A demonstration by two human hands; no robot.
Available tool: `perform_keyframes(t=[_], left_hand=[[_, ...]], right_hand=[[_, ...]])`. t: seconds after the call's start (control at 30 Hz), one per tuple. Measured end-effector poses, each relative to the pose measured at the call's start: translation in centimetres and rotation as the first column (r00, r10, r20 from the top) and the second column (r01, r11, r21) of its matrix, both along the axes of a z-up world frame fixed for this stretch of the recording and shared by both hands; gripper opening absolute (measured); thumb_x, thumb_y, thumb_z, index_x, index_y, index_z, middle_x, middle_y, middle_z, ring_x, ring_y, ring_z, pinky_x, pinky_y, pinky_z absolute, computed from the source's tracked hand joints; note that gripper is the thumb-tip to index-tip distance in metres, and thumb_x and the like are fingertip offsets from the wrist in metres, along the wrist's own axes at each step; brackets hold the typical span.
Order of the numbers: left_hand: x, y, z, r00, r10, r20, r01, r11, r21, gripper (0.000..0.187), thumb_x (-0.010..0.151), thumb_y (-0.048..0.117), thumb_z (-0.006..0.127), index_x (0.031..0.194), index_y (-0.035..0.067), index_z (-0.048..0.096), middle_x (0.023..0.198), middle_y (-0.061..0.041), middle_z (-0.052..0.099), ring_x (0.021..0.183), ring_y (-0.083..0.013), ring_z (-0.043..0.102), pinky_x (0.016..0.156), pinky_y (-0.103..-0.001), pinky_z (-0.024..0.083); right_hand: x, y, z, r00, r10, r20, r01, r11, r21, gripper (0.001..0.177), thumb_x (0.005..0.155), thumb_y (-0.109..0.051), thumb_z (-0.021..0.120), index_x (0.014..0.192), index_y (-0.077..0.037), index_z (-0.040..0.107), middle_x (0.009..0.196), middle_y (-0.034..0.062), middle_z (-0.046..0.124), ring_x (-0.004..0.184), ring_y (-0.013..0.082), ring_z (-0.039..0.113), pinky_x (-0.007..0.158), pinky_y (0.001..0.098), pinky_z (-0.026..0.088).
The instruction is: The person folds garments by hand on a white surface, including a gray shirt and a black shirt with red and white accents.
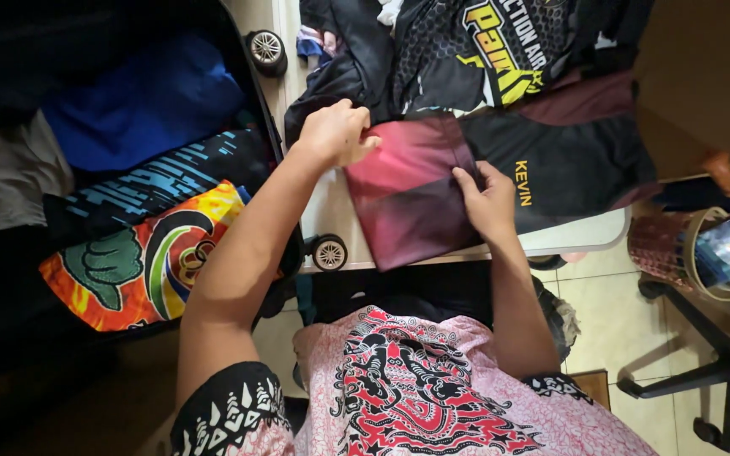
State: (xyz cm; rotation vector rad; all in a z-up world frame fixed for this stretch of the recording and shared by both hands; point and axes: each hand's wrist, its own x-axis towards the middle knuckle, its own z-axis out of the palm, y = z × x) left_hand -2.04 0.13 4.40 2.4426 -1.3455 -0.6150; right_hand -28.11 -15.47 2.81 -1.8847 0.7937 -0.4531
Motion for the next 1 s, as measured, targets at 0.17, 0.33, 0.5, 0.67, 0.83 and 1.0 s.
perform_keyframes(t=[0.17,0.33,0.5,0.67,0.83,1.0], left_hand=[[-0.2,-0.2,0.1,0.997,-0.06,-0.04,0.062,0.996,0.065,0.046,0.084,0.05,0.072,0.119,0.021,0.07,0.118,-0.018,0.061,0.105,-0.0378,0.065,0.089,-0.047,0.053],[0.2,0.0,-1.1,0.989,-0.146,-0.004,0.146,0.989,0.033,0.032,0.083,0.04,0.074,0.106,0.018,0.075,0.113,-0.02,0.063,0.104,-0.038,0.065,0.089,-0.046,0.054],[0.7,-0.4,-2.0,0.975,-0.206,-0.081,0.192,0.969,-0.156,0.034,0.085,0.037,0.074,0.099,0.006,0.071,0.104,-0.019,0.07,0.105,-0.0385,0.067,0.09,-0.046,0.054],[0.6,-0.6,-1.6,0.968,-0.016,-0.249,0.018,1.0,0.007,0.043,0.09,0.041,0.069,0.117,0.007,0.065,0.109,-0.022,0.071,0.106,-0.0407,0.066,0.09,-0.046,0.053],[0.9,-0.8,-2.0,0.969,-0.073,-0.236,0.095,0.992,0.081,0.044,0.092,0.043,0.068,0.121,0.011,0.067,0.111,-0.019,0.072,0.108,-0.0376,0.067,0.092,-0.044,0.053],[0.9,-0.4,-0.8,0.898,0.026,-0.44,0.046,0.987,0.151,0.039,0.091,0.035,0.069,0.12,0.01,0.063,0.095,-0.019,0.074,0.077,-0.0333,0.077,0.071,-0.041,0.06]], right_hand=[[0.7,0.4,-0.4,0.988,-0.042,-0.146,0.049,0.998,0.04,0.027,0.097,-0.025,0.075,0.104,0.001,0.076,0.076,-0.0003,0.07,0.071,0.0035,0.056,0.064,0.0251,0.048],[0.8,0.4,-0.9,0.993,-0.024,-0.114,0.035,0.995,0.098,0.028,0.101,-0.024,0.068,0.115,-0.001,0.075,0.086,-0.0007,0.073,0.079,0.0034,0.059,0.072,0.0238,0.051],[-0.3,-0.6,-1.2,0.996,0.029,0.09,-0.033,0.999,0.038,0.031,0.105,-0.019,0.063,0.128,0.0,0.068,0.111,0.0024,0.075,0.1,0.0049,0.063,0.09,0.0217,0.05],[-0.7,-0.6,-1.1,0.998,-0.003,-0.061,0.006,0.999,0.038,0.029,0.102,-0.023,0.067,0.121,-0.001,0.073,0.097,0.0041,0.076,0.088,0.0058,0.062,0.081,0.0242,0.051],[0.2,-0.1,0.4,0.956,-0.071,-0.286,0.073,0.997,-0.005,0.032,0.095,-0.028,0.077,0.101,0.003,0.073,0.077,0.0067,0.071,0.071,0.0085,0.058,0.066,0.0289,0.049],[0.8,-0.2,0.0,0.979,0.041,-0.201,-0.035,0.999,0.032,0.028,0.098,-0.026,0.072,0.108,0.0,0.074,0.082,0.0053,0.07,0.075,0.0073,0.057,0.069,0.0278,0.049]])
